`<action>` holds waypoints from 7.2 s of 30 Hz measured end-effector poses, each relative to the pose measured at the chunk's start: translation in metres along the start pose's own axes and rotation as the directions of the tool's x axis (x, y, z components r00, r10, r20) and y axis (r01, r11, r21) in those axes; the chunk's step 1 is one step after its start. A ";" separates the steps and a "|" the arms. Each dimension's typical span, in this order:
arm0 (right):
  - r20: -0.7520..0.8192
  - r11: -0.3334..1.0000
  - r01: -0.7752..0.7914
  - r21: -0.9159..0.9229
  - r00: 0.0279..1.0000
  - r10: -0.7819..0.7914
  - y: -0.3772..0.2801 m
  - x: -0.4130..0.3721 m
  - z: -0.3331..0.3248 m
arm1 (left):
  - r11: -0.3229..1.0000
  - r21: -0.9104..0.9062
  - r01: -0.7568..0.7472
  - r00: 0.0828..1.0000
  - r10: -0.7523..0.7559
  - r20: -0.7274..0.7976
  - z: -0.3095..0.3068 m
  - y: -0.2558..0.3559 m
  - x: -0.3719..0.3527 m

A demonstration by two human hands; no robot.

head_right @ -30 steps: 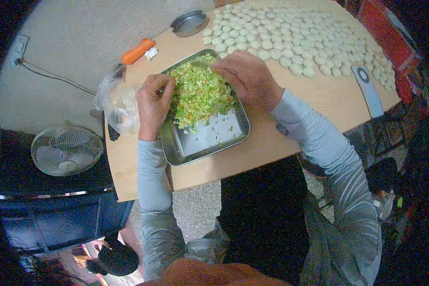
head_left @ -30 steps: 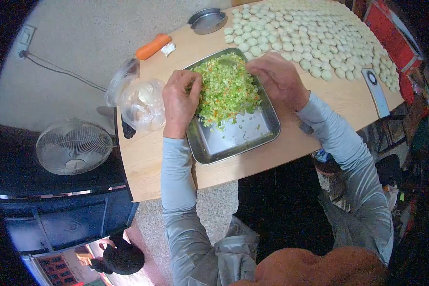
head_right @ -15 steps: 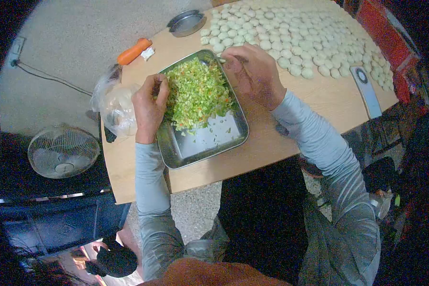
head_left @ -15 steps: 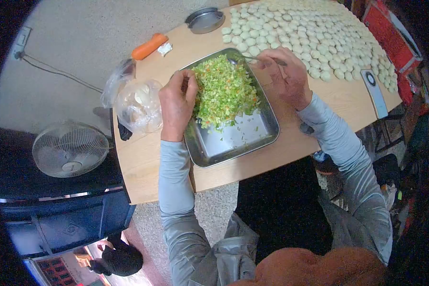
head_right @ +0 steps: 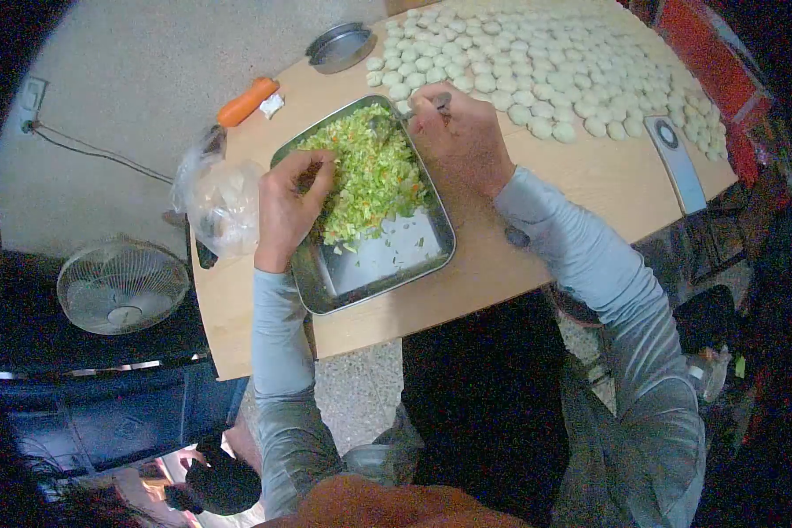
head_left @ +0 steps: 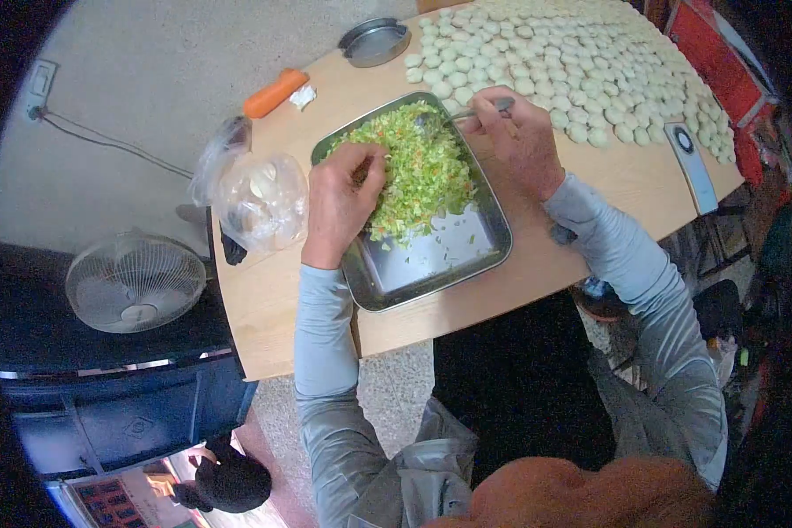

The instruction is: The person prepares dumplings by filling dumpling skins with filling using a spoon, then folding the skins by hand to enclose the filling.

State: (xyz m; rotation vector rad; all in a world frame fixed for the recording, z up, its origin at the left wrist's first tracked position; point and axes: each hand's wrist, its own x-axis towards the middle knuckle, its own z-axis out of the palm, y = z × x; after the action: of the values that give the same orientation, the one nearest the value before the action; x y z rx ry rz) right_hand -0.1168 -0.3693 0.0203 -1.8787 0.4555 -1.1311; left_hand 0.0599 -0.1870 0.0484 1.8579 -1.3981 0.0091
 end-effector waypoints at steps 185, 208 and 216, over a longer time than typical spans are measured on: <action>0.347 0.964 0.262 0.037 0.901 -0.258 -0.006 -0.013 0.020 | 0.695 -0.605 0.389 0.919 -0.243 0.311 0.009 0.029 0.004; 0.518 0.954 0.268 0.134 0.802 -0.298 -0.016 -0.016 0.014 | 0.914 -0.321 0.247 0.968 -0.218 0.123 0.003 0.046 0.002; 0.397 0.970 0.238 -0.051 0.896 -0.199 -0.013 -0.014 0.016 | 0.951 0.304 0.063 0.986 -0.106 0.126 -0.038 0.001 0.002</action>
State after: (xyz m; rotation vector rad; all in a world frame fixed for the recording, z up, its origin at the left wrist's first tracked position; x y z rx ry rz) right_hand -0.1118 -0.3450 0.0205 -2.2205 0.0740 -0.8509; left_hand 0.0764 -0.1662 0.0764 2.2051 -1.4759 0.0497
